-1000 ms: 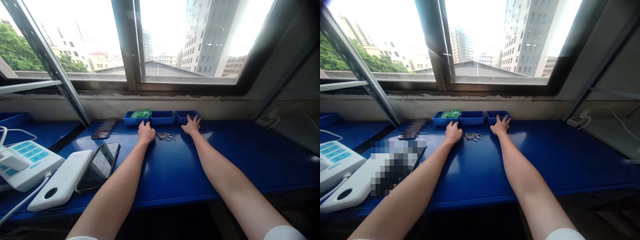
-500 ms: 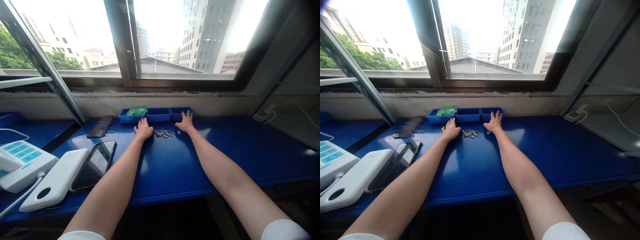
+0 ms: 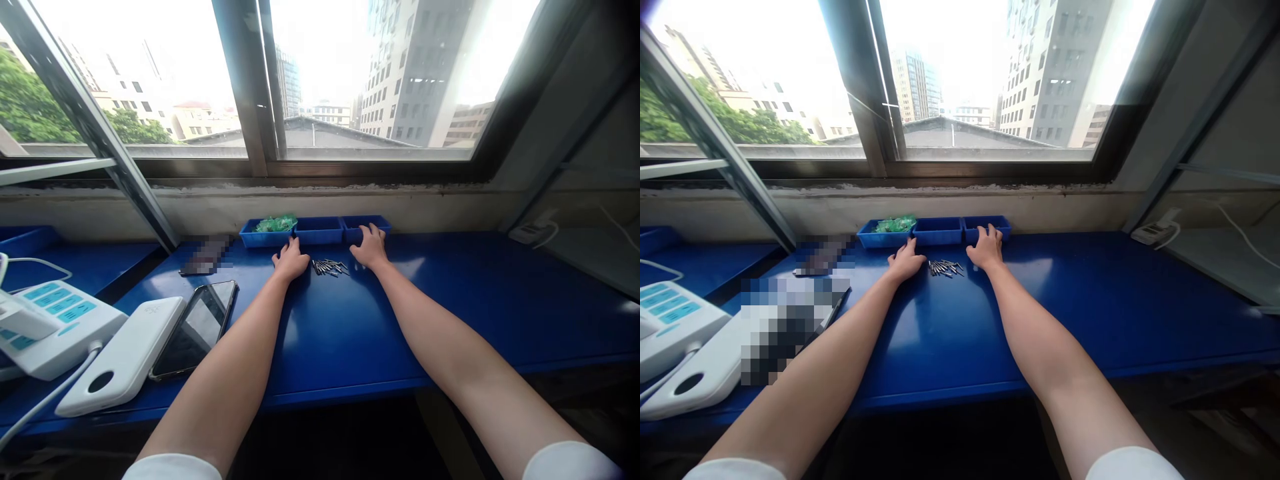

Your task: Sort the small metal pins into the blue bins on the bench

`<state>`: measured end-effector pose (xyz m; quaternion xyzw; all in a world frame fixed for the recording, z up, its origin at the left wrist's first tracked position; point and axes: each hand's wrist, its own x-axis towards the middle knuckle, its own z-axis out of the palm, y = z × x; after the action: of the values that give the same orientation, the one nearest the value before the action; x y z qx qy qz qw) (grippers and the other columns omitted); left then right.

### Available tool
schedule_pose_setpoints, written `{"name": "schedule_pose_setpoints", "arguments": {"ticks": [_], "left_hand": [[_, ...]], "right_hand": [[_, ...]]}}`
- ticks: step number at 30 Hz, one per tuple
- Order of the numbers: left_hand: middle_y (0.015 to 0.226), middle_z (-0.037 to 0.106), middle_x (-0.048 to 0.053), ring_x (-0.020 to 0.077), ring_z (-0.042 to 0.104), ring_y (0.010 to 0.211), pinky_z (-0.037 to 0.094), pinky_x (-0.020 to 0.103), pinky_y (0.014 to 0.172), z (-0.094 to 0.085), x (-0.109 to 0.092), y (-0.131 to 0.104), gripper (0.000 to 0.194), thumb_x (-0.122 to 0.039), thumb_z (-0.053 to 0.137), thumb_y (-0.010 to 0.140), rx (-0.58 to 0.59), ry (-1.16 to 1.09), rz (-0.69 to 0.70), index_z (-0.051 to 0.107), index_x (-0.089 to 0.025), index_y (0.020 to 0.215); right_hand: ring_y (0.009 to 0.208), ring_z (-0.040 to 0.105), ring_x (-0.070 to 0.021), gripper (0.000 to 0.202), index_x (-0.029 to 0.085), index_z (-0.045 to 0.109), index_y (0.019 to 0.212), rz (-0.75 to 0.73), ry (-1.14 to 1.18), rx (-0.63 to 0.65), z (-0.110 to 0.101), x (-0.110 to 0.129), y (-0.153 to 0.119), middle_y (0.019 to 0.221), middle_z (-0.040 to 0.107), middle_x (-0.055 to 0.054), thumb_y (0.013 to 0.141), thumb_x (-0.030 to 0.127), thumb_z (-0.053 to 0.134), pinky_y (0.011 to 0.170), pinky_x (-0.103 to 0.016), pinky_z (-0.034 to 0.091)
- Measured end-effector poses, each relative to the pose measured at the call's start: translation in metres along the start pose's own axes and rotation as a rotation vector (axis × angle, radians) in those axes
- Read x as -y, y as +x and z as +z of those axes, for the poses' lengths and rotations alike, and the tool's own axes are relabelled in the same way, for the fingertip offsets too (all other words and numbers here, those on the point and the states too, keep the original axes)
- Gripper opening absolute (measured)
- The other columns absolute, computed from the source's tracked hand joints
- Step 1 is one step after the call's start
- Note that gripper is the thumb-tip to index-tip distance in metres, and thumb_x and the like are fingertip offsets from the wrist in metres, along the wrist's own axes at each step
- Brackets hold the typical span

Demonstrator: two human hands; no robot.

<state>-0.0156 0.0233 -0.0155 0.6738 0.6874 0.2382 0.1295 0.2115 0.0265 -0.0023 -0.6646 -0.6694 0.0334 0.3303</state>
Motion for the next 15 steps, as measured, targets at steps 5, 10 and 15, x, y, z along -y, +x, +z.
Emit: {"name": "schedule_pose_setpoints", "arguments": {"ticks": [5,10,15], "left_hand": [[0.147,0.033,0.005,0.0324,0.027,0.135,0.017,0.056,0.109,-0.004,0.000,0.000,0.065,-0.032,0.048,0.074,0.011,-0.017,0.001,0.037,-0.028,0.138],[0.143,0.040,0.004,0.0324,0.030,0.134,0.018,0.054,0.109,-0.008,-0.001,-0.002,0.063,-0.029,0.051,0.072,0.020,-0.033,0.009,0.042,-0.030,0.134],[0.145,0.037,0.003,0.0319,0.030,0.134,0.019,0.055,0.108,-0.004,0.001,0.001,0.066,-0.028,0.051,0.071,0.007,-0.013,0.020,0.040,-0.031,0.136]], "right_hand": [[0.084,0.060,-0.0189,0.019,0.019,0.067,0.080,-0.142,0.075,0.208,-0.007,0.014,-0.007,0.086,0.068,-0.005,0.072,0.027,0.052,0.075,-0.026,0.046],[0.073,0.061,-0.0166,0.012,0.020,0.067,0.066,-0.187,0.088,0.453,-0.013,0.020,-0.012,0.075,0.068,-0.003,0.066,0.025,0.057,0.060,-0.022,0.044],[0.072,0.061,-0.0170,0.011,0.020,0.069,0.068,-0.146,0.038,0.511,-0.013,0.022,-0.012,0.076,0.069,-0.003,0.063,0.022,0.059,0.058,-0.022,0.044]]}}
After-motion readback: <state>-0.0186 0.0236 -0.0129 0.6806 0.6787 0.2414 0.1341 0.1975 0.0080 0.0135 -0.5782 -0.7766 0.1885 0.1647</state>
